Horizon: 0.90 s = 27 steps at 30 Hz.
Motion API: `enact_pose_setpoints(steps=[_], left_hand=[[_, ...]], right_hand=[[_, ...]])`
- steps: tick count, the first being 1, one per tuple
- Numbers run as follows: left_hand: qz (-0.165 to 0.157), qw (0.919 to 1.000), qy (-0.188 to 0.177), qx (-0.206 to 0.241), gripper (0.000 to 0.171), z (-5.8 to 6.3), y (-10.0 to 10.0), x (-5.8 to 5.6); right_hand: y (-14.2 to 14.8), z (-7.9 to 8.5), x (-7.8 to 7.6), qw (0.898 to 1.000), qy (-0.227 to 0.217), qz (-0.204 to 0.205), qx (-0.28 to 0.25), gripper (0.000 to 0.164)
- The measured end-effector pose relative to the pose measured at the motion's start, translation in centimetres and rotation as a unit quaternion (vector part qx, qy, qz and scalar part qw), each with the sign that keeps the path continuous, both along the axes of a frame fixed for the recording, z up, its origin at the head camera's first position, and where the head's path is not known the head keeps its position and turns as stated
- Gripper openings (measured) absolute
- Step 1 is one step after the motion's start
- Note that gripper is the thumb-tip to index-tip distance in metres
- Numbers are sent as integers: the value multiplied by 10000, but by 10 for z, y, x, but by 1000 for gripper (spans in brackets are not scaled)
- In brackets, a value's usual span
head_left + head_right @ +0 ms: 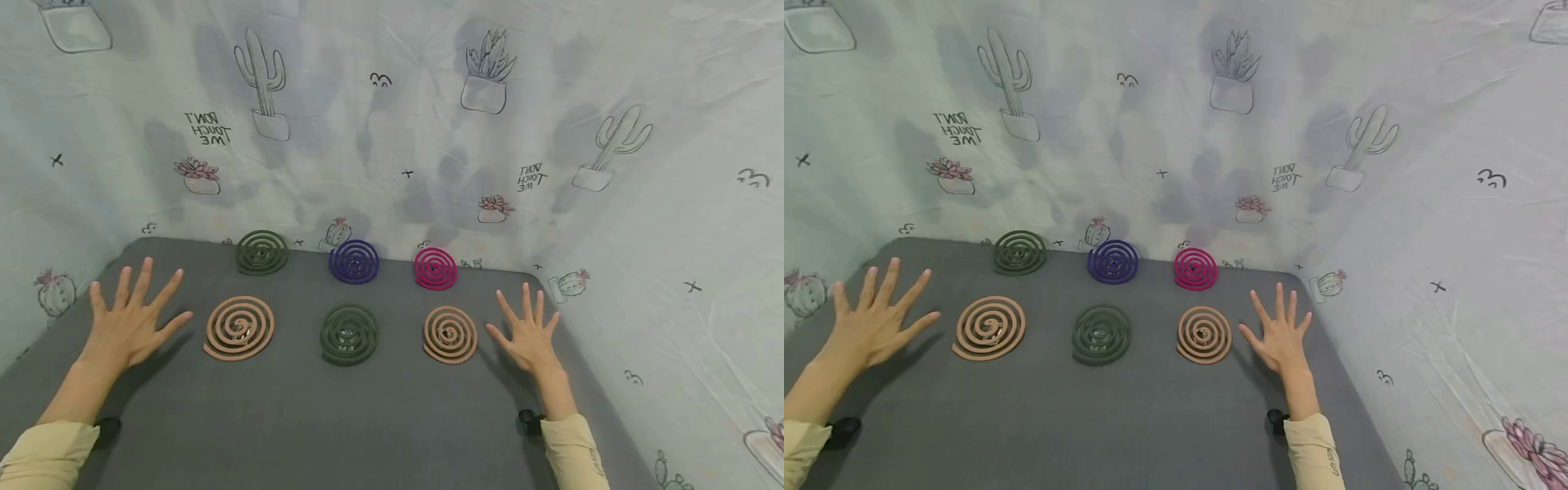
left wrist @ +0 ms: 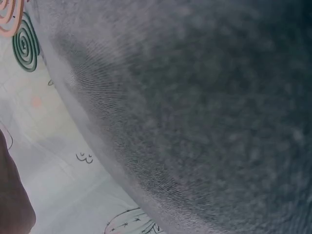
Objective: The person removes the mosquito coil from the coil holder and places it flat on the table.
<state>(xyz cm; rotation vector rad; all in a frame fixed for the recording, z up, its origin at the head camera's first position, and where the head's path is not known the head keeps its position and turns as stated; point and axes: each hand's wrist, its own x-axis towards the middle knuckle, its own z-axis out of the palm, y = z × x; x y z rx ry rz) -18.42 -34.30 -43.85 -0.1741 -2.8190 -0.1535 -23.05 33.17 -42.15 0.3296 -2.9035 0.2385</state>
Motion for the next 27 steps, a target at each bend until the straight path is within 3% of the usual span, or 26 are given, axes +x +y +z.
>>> enact_pose_setpoints(steps=[6, 11, 17, 27], left_hand=[[-96, 9999, 142, -12, 82, -4, 0, 4], [-133, 9999, -5, -68, 82, -3, 3, 5], [-319, 9994, -98, -33, 83, -1, 10, 10], [-767, 9969, -180, 31, 83, 3, 18, 18]], right_hand=[[-4, 1, 1, 10000, 52, 70, 24, 74], [-8, 2, 3, 9998, 47, 210, -15, 74], [-20, 7, 5, 9971, -46, 696, -304, 71], [-52, 21, 13, 9841, -71, 1455, -1018, 67]])
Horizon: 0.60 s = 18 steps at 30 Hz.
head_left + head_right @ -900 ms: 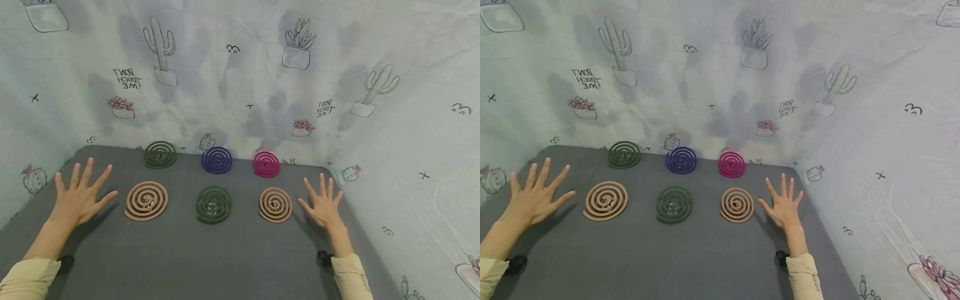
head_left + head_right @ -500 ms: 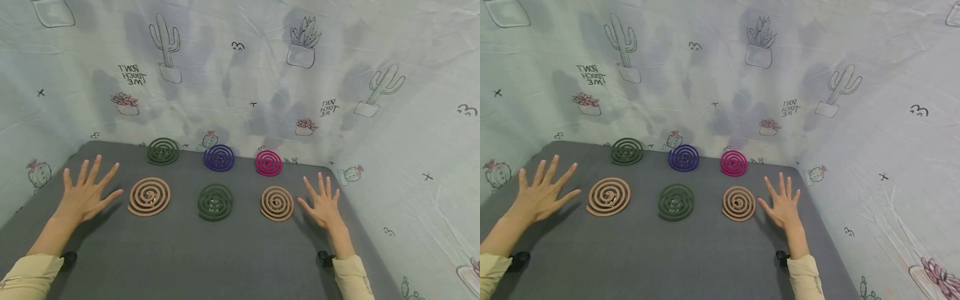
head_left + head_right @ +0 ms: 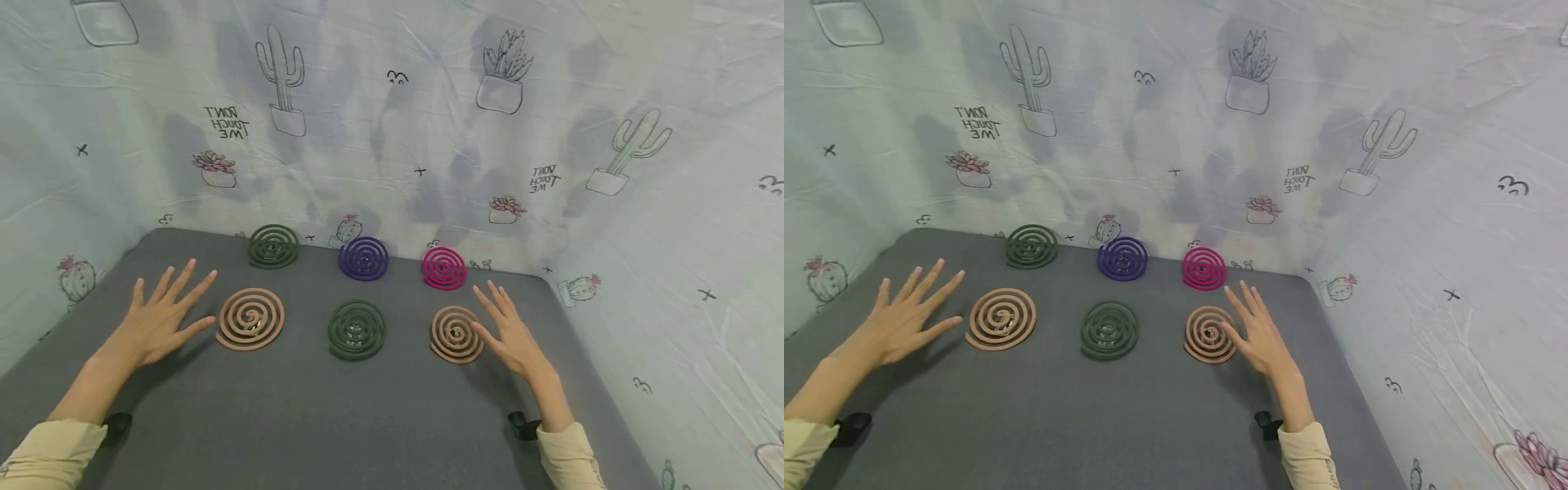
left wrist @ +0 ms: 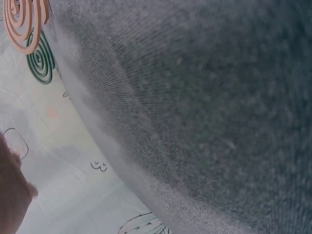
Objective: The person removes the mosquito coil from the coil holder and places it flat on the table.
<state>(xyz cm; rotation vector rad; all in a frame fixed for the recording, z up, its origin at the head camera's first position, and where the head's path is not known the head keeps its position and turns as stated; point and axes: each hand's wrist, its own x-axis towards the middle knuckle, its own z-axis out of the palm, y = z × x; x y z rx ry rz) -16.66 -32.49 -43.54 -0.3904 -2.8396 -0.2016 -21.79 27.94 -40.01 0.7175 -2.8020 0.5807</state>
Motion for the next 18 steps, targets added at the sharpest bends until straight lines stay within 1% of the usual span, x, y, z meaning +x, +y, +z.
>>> enact_pose_setpoints(steps=[3, 6, 10, 12, 15, 18], left_hand=[[-235, 9993, -197, 195, 83, 3, 1, 1], [-386, 9976, -394, 429, 83, 5, 2, 2], [-427, 9935, -691, 803, 83, 5, 2, 2], [-439, 9912, -826, 940, 83, 6, 2, 2], [-500, 9890, -957, 1016, 83, 6, 2, 0], [-504, 9881, -1074, 974, 83, 8, 4, -1]], right_hand=[[-11, -1, -1, 9991, -49, 244, -344, 63], [-24, -2, -5, 9958, -47, 597, -685, 61], [-45, -3, -9, 9863, -184, 1095, -1216, 58], [-57, -4, -10, 9821, -255, 1247, -1390, 56], [-75, -5, -12, 9755, -345, 1481, -1593, 53], [-94, -6, -13, 9713, -400, 1663, -1652, 53]])
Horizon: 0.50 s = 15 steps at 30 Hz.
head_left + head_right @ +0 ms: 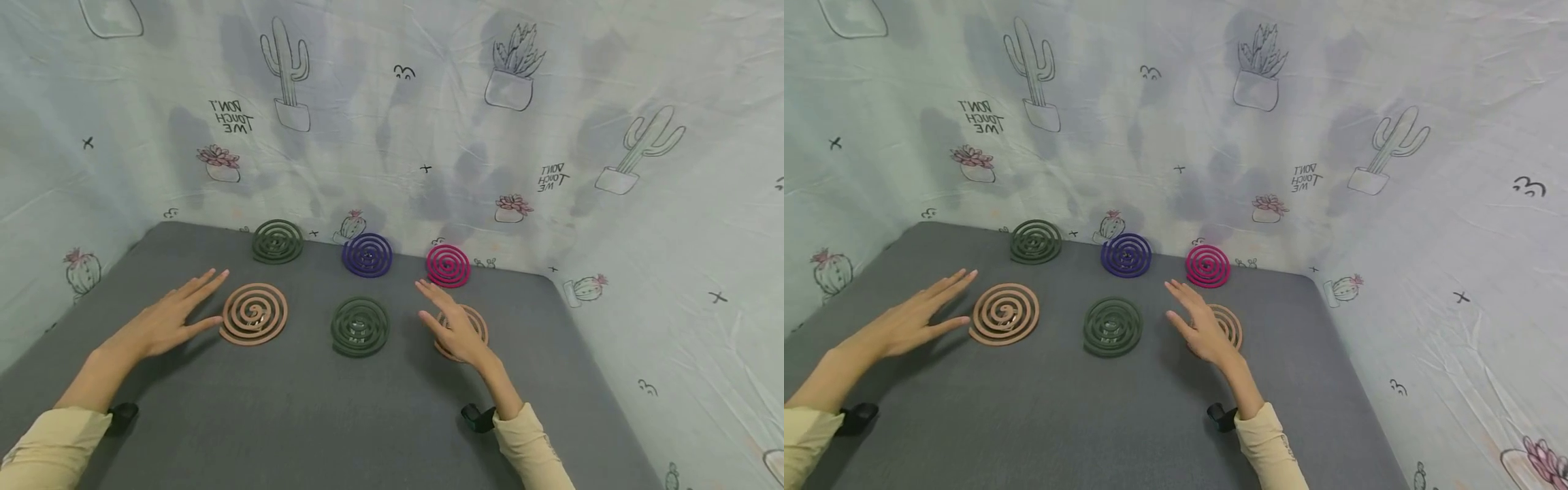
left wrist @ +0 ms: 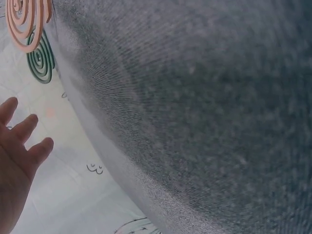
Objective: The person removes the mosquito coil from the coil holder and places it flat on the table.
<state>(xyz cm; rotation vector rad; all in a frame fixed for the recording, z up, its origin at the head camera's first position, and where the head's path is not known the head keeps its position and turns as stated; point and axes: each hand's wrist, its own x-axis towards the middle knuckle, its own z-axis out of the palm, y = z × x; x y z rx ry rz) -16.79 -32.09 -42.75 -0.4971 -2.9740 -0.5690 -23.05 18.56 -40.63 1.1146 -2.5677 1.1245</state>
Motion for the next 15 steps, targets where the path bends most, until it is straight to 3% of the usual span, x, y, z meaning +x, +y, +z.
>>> enact_pose_setpoints(steps=[7, 11, 15], left_hand=[[86, 9996, -252, -31, 81, 2, 4, -3], [-41, 9987, -320, 403, 81, 1, 4, -6], [-158, 9968, -158, 763, 77, -2, 1, -6]], right_hand=[[-38, -2, 0, 9985, -341, 377, -185, 53], [-60, -1, 0, 9965, -407, 601, -408, 54], [-86, 6, 8, 9913, -556, 838, -854, 52]])
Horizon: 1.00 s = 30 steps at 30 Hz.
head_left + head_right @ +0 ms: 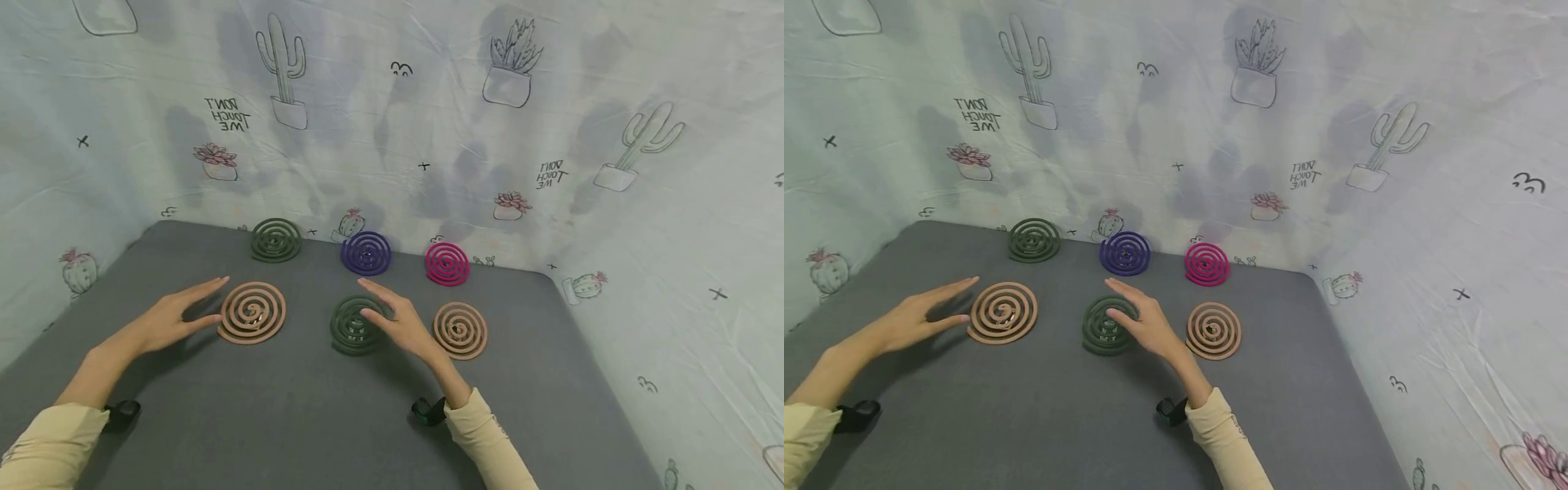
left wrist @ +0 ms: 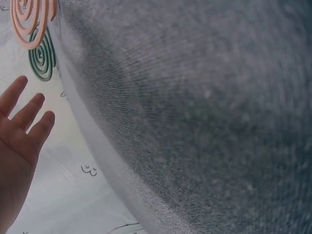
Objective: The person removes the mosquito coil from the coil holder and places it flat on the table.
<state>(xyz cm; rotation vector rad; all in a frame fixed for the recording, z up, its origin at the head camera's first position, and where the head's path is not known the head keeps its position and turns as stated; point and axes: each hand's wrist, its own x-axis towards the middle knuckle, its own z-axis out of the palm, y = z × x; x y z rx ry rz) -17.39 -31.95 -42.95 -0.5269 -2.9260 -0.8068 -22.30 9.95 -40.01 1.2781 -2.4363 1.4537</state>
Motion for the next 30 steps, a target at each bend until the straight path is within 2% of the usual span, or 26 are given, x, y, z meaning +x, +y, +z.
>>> enact_pose_setpoints(steps=[3, 6, 10, 14, 20, 25, 27, 30], left_hand=[[-40, 9998, 162, 115, 74, -1, -2, 1], [-93, 9994, 277, 181, 72, -1, -2, 0], [-146, 9986, 460, 211, 67, -2, -2, -2], [-163, 9980, 551, 253, 63, -2, -3, -3], [-93, 9975, 649, 257, 57, -3, -3, -5], [-172, 9977, 589, 273, 55, -3, -4, -5], [-206, 9982, 482, 289, 55, -3, -4, -6], [-245, 9984, 376, 335, 55, -3, -3, -8]], right_hand=[[-19, 10, 9, 9991, -237, 91, -325, 50], [-33, 15, 15, 9981, -455, 39, -420, 48], [-54, 2, 12, 9959, -801, -109, -413, 49], [-75, -14, 7, 9925, -1149, 2, -414, 52], [-99, -15, 8, 9923, -1181, 99, -368, 50], [-114, -3, 19, 9919, -1158, -33, -518, 46], [-121, -6, 19, 9921, -1149, -194, -472, 45], [-131, -21, 14, 9913, -1147, -564, -322, 46]])
